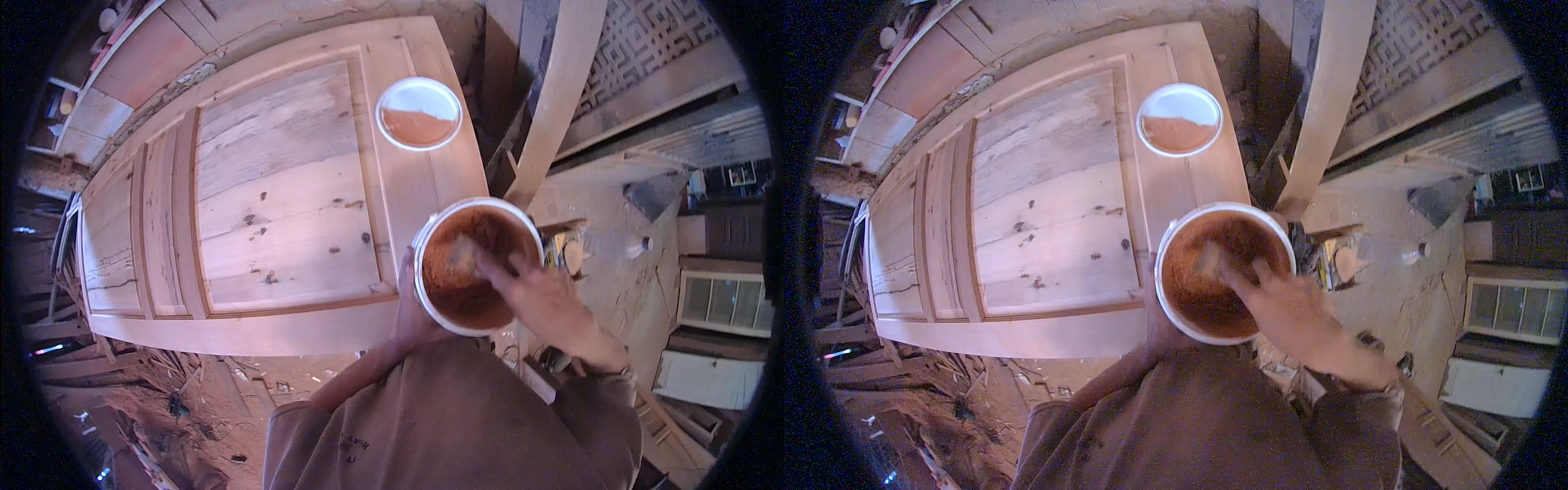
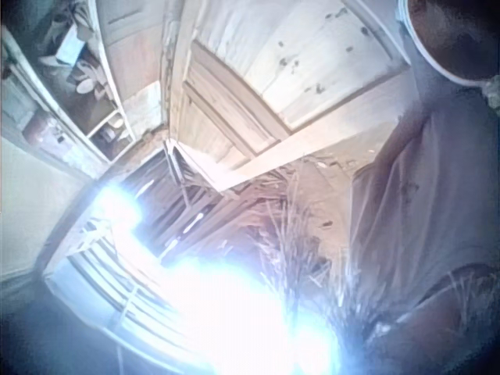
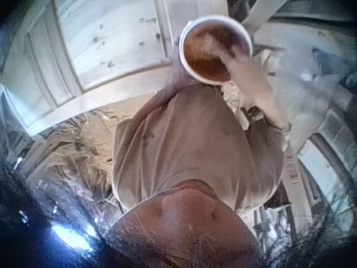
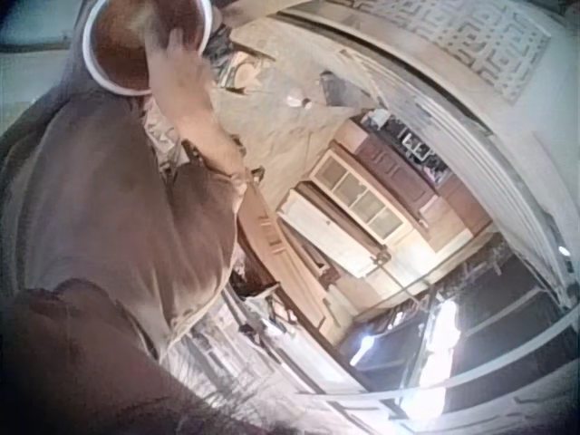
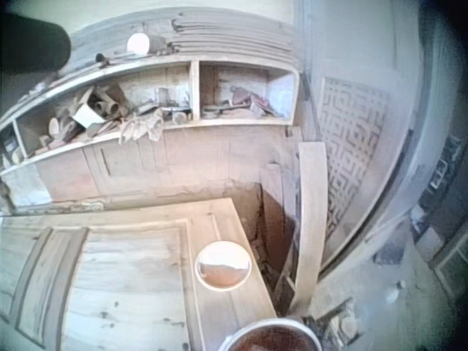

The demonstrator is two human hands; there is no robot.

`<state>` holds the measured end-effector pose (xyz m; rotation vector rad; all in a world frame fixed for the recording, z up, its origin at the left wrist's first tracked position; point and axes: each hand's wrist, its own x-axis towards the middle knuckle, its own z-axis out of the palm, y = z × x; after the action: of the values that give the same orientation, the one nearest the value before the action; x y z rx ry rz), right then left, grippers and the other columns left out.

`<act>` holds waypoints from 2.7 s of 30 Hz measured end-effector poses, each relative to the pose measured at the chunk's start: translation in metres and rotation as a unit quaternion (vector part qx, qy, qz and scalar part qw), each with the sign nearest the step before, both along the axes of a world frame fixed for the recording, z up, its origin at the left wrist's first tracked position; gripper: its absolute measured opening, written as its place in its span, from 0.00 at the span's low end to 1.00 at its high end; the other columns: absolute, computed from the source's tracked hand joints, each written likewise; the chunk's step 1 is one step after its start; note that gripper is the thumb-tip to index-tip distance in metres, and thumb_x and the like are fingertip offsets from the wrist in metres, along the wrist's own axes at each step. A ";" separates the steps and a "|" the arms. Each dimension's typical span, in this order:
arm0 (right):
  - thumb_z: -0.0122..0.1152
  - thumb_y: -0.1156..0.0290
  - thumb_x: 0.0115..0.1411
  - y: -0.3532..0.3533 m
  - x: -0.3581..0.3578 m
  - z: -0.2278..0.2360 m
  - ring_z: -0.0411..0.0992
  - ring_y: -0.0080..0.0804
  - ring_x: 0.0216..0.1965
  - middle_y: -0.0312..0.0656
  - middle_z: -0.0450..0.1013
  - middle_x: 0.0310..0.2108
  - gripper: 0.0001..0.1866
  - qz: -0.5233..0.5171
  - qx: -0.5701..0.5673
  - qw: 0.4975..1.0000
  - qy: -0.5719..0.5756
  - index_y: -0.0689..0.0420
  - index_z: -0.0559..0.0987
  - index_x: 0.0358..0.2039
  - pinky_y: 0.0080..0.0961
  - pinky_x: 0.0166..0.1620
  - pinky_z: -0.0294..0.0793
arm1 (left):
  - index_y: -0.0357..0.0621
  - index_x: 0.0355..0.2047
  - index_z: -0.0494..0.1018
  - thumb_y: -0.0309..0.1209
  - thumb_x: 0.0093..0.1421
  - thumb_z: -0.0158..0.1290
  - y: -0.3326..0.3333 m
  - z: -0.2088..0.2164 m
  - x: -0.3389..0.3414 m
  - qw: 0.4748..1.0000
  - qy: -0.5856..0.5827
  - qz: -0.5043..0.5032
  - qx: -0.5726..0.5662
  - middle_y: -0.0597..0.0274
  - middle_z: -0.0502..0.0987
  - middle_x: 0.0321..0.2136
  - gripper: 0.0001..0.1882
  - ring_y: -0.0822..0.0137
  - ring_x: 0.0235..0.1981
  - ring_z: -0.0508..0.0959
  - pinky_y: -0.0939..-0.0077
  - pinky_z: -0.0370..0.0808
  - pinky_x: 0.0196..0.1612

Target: The person applies wood filler to a wooden door panel using a putty knife after dipping the tool into a bucket of filler material.

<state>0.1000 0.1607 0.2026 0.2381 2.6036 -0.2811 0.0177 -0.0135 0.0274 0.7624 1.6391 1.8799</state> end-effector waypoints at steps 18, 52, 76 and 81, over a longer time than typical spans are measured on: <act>0.51 0.73 0.63 0.001 -0.021 -0.001 0.80 0.50 0.36 0.53 0.76 0.36 0.18 0.072 0.048 0.996 0.005 0.60 0.75 0.52 0.43 0.39 0.80 | 0.35 0.72 0.33 0.46 0.39 0.79 -0.014 -0.004 0.005 0.992 0.117 -0.014 -0.037 0.41 0.48 0.70 0.76 0.46 0.71 0.57 0.49 0.60 0.71; 0.55 0.75 0.59 -0.002 -0.043 0.001 0.82 0.47 0.38 0.52 0.80 0.33 0.10 0.093 0.042 0.994 0.048 0.61 0.83 0.37 0.42 0.40 0.83 | 0.29 0.69 0.48 0.51 0.39 0.76 -0.011 -0.011 0.004 0.967 0.248 0.028 -0.057 0.32 0.55 0.67 0.68 0.31 0.70 0.53 0.40 0.48 0.73; 0.46 0.60 0.74 0.081 0.012 0.000 0.74 0.23 0.21 0.38 0.73 0.21 0.17 -0.193 -0.333 0.921 -0.056 0.61 0.77 0.40 0.27 0.26 0.74 | 0.31 0.70 0.47 0.56 0.38 0.76 -0.014 0.014 -0.011 0.954 0.258 -0.066 -0.138 0.33 0.53 0.68 0.70 0.35 0.72 0.50 0.46 0.46 0.74; 0.59 0.71 0.66 0.057 0.040 -0.020 0.72 0.23 0.26 0.36 0.71 0.22 0.08 -0.161 -0.310 0.923 0.163 0.59 0.72 0.42 0.25 0.32 0.73 | 0.31 0.71 0.45 0.57 0.39 0.75 -0.024 0.009 -0.005 0.980 0.150 -0.054 -0.118 0.35 0.47 0.71 0.72 0.37 0.73 0.44 0.46 0.43 0.75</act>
<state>0.1398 0.2178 0.1821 0.4170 2.6155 -1.3327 0.0131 -0.0376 0.0365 1.0473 1.9200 1.5163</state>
